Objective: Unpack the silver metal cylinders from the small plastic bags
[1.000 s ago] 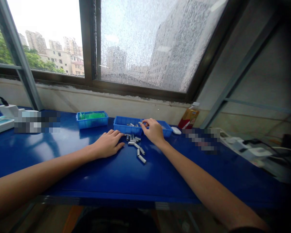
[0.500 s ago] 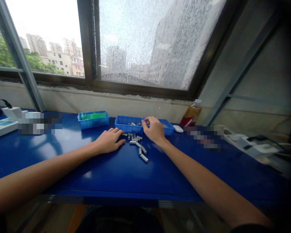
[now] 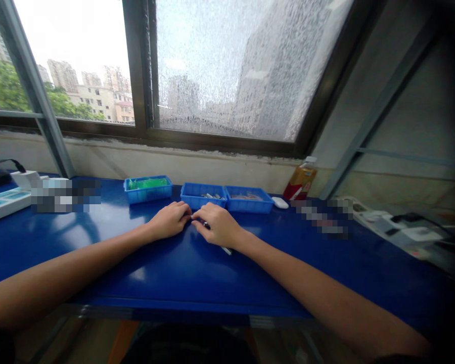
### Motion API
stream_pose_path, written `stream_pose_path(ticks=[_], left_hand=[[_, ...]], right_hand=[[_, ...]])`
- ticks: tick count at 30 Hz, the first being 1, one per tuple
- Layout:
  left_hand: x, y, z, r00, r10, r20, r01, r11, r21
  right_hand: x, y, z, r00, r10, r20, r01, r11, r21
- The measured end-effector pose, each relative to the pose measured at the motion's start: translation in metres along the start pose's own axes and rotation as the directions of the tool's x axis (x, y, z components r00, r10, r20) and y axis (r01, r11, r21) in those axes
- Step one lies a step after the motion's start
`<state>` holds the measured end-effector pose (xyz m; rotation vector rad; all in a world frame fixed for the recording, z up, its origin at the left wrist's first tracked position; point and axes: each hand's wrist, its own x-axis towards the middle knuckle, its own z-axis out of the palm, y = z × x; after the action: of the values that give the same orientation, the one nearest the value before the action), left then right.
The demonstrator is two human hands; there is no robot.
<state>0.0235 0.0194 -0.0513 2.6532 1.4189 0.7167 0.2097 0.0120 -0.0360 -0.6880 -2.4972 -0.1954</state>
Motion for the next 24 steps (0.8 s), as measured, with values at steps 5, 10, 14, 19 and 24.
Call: stream_pose_path(ticks=[5,10,14,19,24], left_hand=[[0.002,0.007,-0.001,1.0,0.023,0.009,-0.022,0.994,-0.109],[0.002,0.012,-0.003,1.0,0.025,0.002,-0.024,0.99,-0.137],[0.003,0.014,-0.004,1.0,0.014,0.001,-0.014,0.988,-0.151],[0.002,0.014,-0.007,1.0,0.027,0.016,-0.023,0.977,-0.211],[-0.001,0.016,-0.011,0.998,-0.021,-0.057,0.005,0.962,-0.273]], right_hand=[[-0.002,-0.001,0.002,0.994,0.028,0.109,-0.03,0.999,0.022],[-0.002,0.001,0.002,0.997,0.071,0.043,-0.071,0.997,0.001],[0.0,0.0,0.002,0.983,0.17,-0.067,-0.168,0.985,0.038],[0.002,0.001,0.004,0.988,0.142,-0.065,-0.138,0.989,0.055],[0.003,0.007,0.006,0.975,0.19,-0.111,-0.181,0.98,0.084]])
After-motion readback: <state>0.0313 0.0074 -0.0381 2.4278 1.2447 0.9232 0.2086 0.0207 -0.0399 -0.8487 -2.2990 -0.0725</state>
